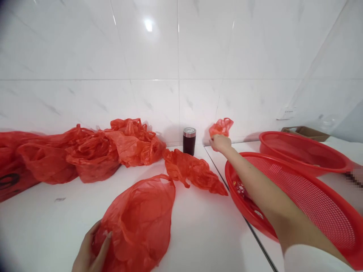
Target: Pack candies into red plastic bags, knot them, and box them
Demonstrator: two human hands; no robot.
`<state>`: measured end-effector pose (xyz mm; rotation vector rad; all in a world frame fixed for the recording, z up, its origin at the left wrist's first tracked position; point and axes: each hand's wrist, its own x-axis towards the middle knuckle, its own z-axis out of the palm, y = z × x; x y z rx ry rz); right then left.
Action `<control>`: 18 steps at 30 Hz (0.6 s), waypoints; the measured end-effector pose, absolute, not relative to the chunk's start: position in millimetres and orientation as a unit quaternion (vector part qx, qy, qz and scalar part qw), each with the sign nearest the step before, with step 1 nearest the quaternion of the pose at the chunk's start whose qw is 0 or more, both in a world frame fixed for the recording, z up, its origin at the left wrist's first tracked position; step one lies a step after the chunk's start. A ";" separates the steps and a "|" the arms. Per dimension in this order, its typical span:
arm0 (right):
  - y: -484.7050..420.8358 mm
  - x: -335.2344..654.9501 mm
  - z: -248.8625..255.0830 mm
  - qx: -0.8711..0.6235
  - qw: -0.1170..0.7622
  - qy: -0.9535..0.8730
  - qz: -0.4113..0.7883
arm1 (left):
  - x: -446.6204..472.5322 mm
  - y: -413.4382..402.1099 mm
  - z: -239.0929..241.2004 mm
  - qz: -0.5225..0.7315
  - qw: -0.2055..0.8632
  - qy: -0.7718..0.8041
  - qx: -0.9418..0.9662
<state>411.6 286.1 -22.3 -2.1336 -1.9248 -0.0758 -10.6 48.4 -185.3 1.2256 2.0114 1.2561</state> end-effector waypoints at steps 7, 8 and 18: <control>232.8 333.1 -51.8 -0.514 0.076 -0.853 0.054 | -12.8 50.5 -182.2 0.421 0.220 0.750 0.461; 229.3 327.9 -55.2 -0.490 0.056 -0.866 0.075 | -12.6 49.9 -181.2 0.422 0.219 0.752 0.457; 152.1 356.3 -8.4 -0.440 0.152 -0.868 0.172 | -27.4 46.4 -193.5 0.464 0.326 0.685 0.457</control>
